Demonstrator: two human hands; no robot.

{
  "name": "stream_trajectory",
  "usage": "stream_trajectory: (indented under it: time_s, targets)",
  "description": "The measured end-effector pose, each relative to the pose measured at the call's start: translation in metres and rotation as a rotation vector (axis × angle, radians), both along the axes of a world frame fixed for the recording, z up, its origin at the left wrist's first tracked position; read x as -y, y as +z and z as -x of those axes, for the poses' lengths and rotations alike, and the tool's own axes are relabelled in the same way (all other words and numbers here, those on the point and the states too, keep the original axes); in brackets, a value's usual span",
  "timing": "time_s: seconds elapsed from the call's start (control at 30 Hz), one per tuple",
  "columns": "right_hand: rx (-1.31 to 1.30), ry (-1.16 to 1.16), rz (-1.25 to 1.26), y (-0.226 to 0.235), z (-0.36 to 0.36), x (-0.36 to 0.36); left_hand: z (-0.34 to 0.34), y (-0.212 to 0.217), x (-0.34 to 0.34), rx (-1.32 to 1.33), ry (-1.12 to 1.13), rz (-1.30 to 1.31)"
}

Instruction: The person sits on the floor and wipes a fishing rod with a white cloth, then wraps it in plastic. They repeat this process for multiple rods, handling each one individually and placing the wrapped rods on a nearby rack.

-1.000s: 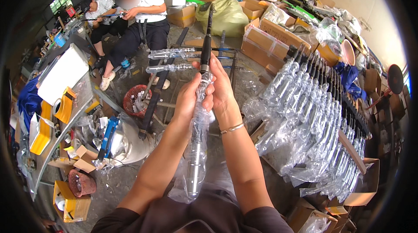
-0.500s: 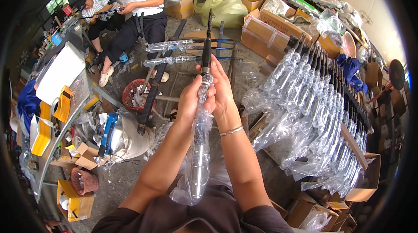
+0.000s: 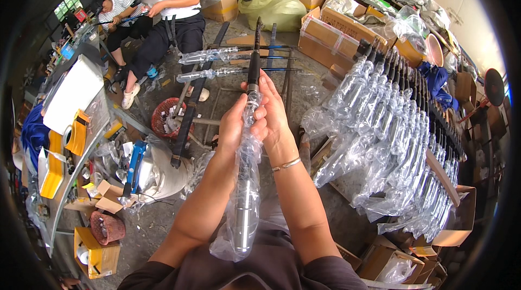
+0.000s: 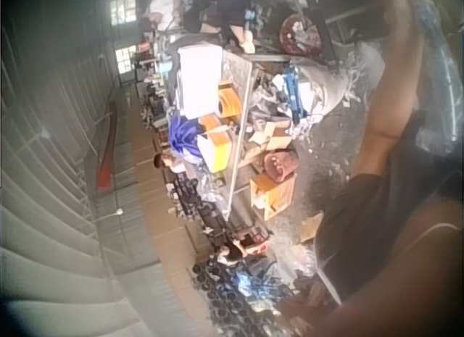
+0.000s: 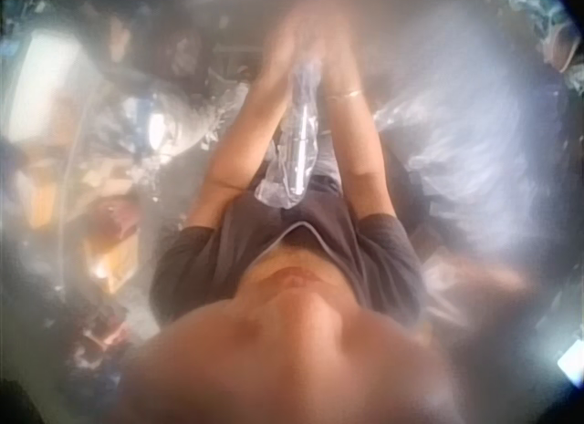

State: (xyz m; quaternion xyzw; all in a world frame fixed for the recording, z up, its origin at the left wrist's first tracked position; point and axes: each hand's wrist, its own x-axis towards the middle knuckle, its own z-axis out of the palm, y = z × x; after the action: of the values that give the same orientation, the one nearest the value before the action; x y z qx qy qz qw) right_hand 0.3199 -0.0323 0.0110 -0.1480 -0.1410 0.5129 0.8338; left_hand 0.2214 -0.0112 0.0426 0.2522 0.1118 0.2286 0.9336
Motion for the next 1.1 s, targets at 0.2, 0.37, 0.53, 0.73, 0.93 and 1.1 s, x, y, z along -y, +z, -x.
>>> stream_trajectory:
  time_s: [0.2,0.37,0.53,0.73,0.93,1.1]
  targets:
    - [0.057,-0.058,0.05,-0.003,0.001,0.001,0.0,-0.002,0.002,-0.009,-0.001,0.018]
    - [0.052,-0.058,0.062,-0.002,0.008,-0.001,0.003,-0.003,0.0,-0.016,0.013,0.022]
    - [0.068,-0.068,0.059,-0.004,0.0,0.004,-0.002,-0.001,0.004,0.016,-0.02,0.041]
    - [0.052,-0.063,0.071,-0.006,-0.002,0.003,-0.005,-0.009,0.002,0.014,-0.024,0.04]
    - [0.004,-0.042,0.058,-0.009,-0.002,0.003,-0.003,-0.006,0.005,0.0,-0.006,0.019]
    - [0.012,0.101,0.0,-0.013,-0.008,0.004,-0.005,-0.012,0.003,-0.006,-0.049,0.067]
